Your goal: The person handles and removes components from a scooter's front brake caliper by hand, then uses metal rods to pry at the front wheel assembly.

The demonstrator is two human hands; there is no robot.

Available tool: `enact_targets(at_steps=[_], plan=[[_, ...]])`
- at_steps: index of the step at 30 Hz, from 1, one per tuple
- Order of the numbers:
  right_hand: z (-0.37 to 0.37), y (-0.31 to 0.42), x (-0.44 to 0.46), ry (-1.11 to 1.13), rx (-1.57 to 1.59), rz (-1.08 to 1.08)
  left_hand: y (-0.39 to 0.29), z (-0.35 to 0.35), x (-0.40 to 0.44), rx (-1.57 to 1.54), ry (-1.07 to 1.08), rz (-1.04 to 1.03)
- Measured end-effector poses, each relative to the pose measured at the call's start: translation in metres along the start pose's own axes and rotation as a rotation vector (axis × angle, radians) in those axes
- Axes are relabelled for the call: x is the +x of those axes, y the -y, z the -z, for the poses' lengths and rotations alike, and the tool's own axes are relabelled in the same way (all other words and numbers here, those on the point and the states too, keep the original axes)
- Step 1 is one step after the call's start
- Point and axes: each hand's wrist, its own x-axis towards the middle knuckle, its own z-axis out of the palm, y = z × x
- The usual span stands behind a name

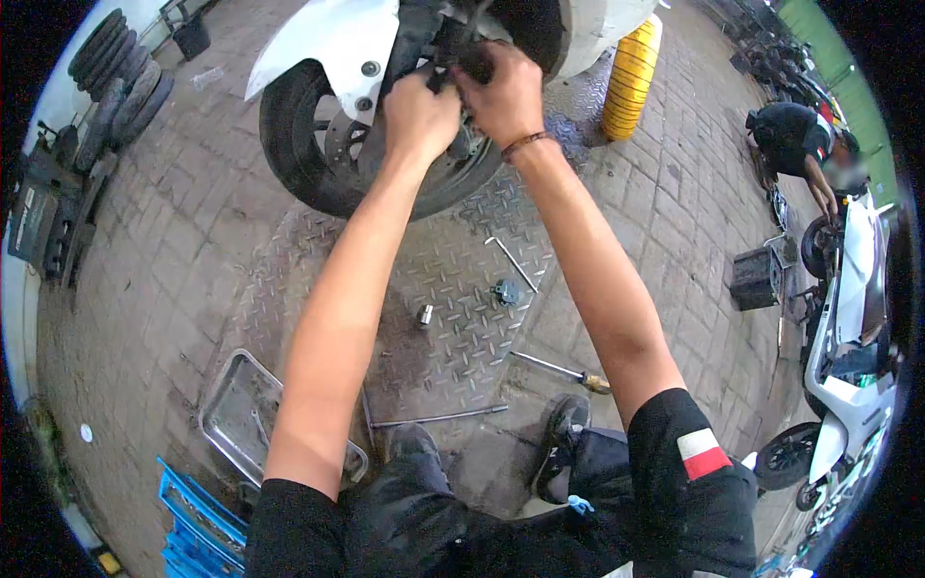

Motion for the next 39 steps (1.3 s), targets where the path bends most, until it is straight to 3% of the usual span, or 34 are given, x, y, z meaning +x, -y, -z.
enact_targets(at_steps=[2, 6, 15, 22, 25, 27, 31, 33, 36, 39], plan=[[0.007, -0.001, 0.001, 0.022, 0.069, -0.101, 0.000, -0.007, 0.003, -0.334, -0.011, 0.182], [0.016, -0.005, 0.007, 0.075, 0.071, -0.077, 0.029, -0.039, 0.006, -0.287, -0.197, 0.177], [0.013, -0.009, 0.006, 0.164, 0.036, 0.140, 0.040, -0.047, 0.003, -0.568, -0.285, -0.088], [0.003, -0.018, 0.008, 0.160, -0.030, 0.348, 0.036, -0.040, -0.002, -0.631, -0.228, 0.046], [-0.003, -0.021, 0.013, 0.176, -0.071, 0.426, 0.040, -0.040, 0.000, -0.505, -0.328, -0.108], [-0.002, -0.020, 0.015, 0.206, -0.088, 0.415, 0.028, -0.028, -0.005, -0.602, -0.128, 0.167], [-0.004, -0.021, 0.007, 0.143, -0.154, 0.420, 0.021, -0.020, -0.005, -0.575, -0.140, 0.225], [0.000, -0.022, 0.003, 0.123, -0.159, 0.381, 0.017, -0.019, -0.007, -0.972, -0.040, 0.433], [-0.003, -0.024, -0.005, 0.087, -0.150, 0.245, 0.009, -0.020, -0.008, -1.065, -0.050, 0.430], [-0.011, -0.017, -0.011, -0.093, 0.017, 0.046, 0.006, -0.019, -0.007, -1.115, -0.029, 0.436]])
